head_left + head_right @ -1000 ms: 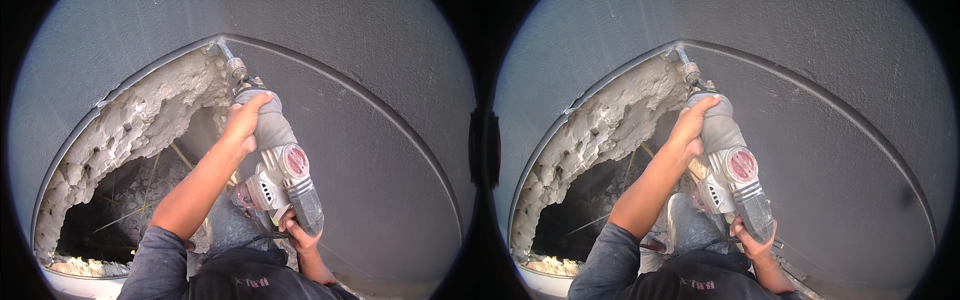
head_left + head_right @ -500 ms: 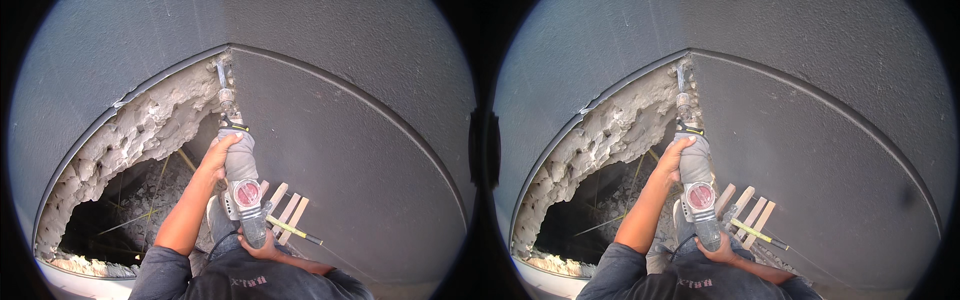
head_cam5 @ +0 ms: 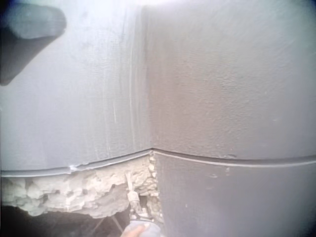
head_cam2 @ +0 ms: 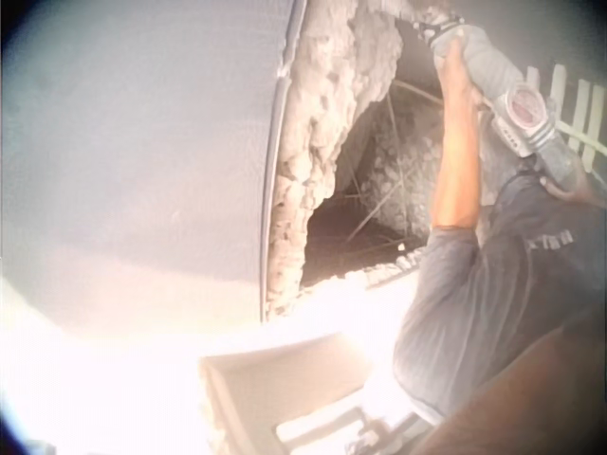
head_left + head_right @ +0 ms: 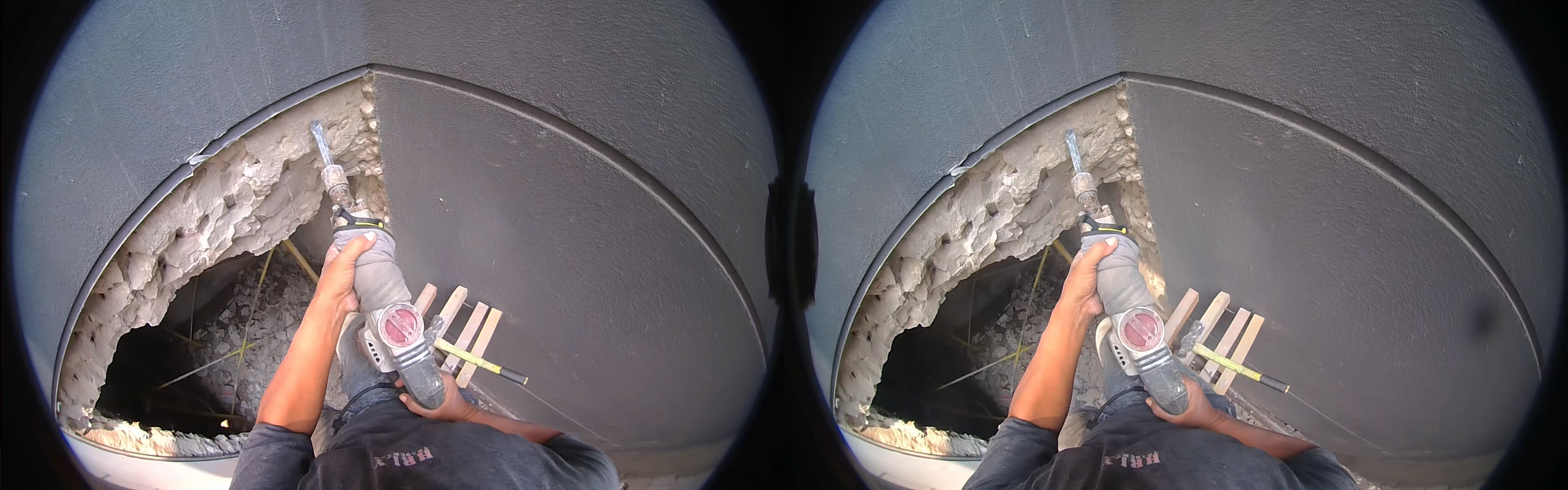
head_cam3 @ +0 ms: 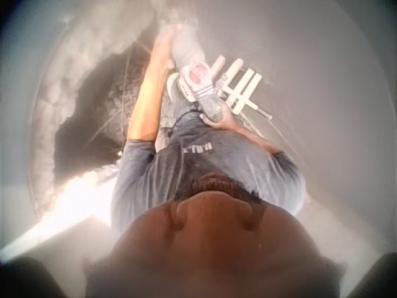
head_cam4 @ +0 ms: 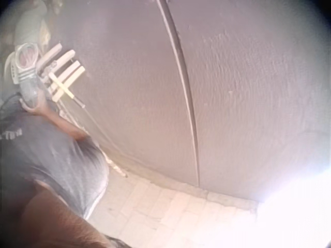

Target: The person uses a rotary hammer drill to break a hole in a concrete wall, then switches to a hammer to chip away loose pieces. The person continues drilling to enlarge the opening, removing debris by hand as needed.

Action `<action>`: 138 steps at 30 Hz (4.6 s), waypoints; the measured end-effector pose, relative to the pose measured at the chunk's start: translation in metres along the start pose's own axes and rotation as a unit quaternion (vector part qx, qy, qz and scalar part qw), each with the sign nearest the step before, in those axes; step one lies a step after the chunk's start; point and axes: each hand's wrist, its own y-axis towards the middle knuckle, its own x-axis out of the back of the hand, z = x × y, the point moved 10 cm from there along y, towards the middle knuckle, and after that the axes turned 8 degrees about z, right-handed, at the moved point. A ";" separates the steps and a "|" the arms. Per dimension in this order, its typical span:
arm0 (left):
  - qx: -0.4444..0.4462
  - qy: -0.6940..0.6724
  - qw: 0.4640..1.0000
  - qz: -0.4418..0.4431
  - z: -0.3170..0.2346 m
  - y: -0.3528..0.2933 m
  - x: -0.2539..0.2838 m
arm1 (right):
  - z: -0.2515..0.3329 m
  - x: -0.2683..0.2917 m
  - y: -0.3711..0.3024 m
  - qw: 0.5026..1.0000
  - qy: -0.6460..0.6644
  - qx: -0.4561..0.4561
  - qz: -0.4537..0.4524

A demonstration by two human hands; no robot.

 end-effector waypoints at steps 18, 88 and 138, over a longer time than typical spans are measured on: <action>-0.112 0.002 0.991 -0.078 -0.018 -0.057 0.010 | -0.008 0.019 -0.022 0.992 0.013 -0.089 0.086; -0.366 -0.337 0.775 -0.389 0.052 -0.400 0.212 | 0.268 -0.031 0.281 0.770 -0.516 0.373 -0.036; -0.425 -0.437 0.616 -0.499 0.163 -0.490 0.265 | -0.095 -0.043 0.243 0.739 -0.541 -0.036 0.401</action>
